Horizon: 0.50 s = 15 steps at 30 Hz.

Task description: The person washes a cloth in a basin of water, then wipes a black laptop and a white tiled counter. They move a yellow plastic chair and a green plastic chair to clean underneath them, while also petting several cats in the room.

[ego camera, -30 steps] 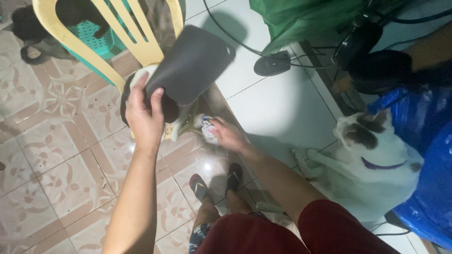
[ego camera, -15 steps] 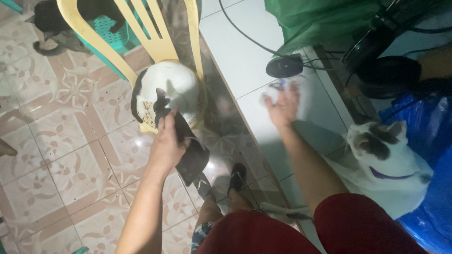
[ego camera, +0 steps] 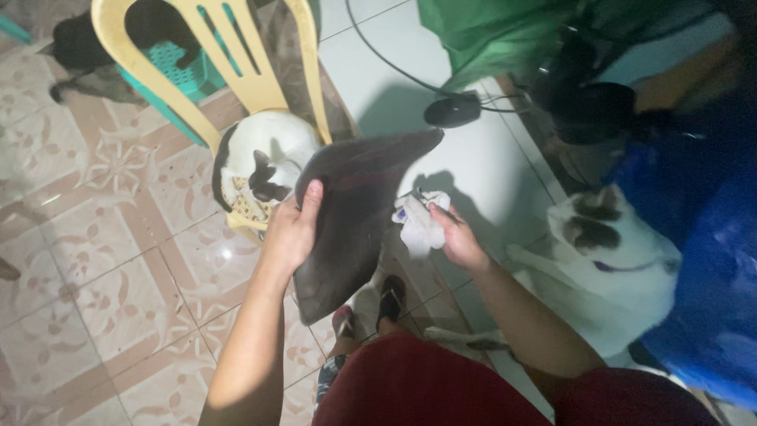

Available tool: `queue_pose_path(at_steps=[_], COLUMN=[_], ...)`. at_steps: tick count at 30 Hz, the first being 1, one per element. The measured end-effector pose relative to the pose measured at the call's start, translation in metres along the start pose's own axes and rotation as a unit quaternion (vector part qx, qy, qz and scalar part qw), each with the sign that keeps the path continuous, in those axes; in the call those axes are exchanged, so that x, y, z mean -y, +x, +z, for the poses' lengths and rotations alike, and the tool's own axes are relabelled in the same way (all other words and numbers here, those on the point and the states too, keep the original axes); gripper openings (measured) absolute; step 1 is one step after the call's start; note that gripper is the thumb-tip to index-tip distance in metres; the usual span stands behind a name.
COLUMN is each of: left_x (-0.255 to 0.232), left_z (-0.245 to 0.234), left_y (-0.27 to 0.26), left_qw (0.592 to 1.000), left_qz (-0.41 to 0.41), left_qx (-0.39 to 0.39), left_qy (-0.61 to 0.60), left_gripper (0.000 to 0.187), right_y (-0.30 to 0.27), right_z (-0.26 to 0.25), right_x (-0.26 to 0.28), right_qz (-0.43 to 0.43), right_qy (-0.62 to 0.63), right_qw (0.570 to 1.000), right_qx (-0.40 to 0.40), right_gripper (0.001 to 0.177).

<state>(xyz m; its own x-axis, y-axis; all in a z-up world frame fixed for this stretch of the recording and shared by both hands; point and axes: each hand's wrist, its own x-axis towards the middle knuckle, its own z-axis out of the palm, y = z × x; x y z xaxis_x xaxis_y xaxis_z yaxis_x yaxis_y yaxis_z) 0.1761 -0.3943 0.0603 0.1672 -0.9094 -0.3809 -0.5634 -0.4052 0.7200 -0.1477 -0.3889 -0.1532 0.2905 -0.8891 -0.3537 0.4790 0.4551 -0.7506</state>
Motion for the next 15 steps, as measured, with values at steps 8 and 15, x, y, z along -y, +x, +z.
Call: queue_pose_path(at_steps=[8,15], left_x=[-0.007,0.001], left_z=[0.033,0.064], left_y=[-0.065,-0.159], left_qw=[0.970,0.932], left_qz=[0.150,0.190], left_qx=[0.146,0.306], left_qy=[-0.127,0.042], left_gripper=[0.073,0.062], right_y=[-0.125,-0.317], right_z=[0.007,0.039], right_x=[-0.002,-0.031], right_qz=[-0.058,-0.055], right_qy=[0.295,0.000], right_qw=[0.932,0.966], right_qx=[0.203,-0.253], right_gripper=[0.023,0.065])
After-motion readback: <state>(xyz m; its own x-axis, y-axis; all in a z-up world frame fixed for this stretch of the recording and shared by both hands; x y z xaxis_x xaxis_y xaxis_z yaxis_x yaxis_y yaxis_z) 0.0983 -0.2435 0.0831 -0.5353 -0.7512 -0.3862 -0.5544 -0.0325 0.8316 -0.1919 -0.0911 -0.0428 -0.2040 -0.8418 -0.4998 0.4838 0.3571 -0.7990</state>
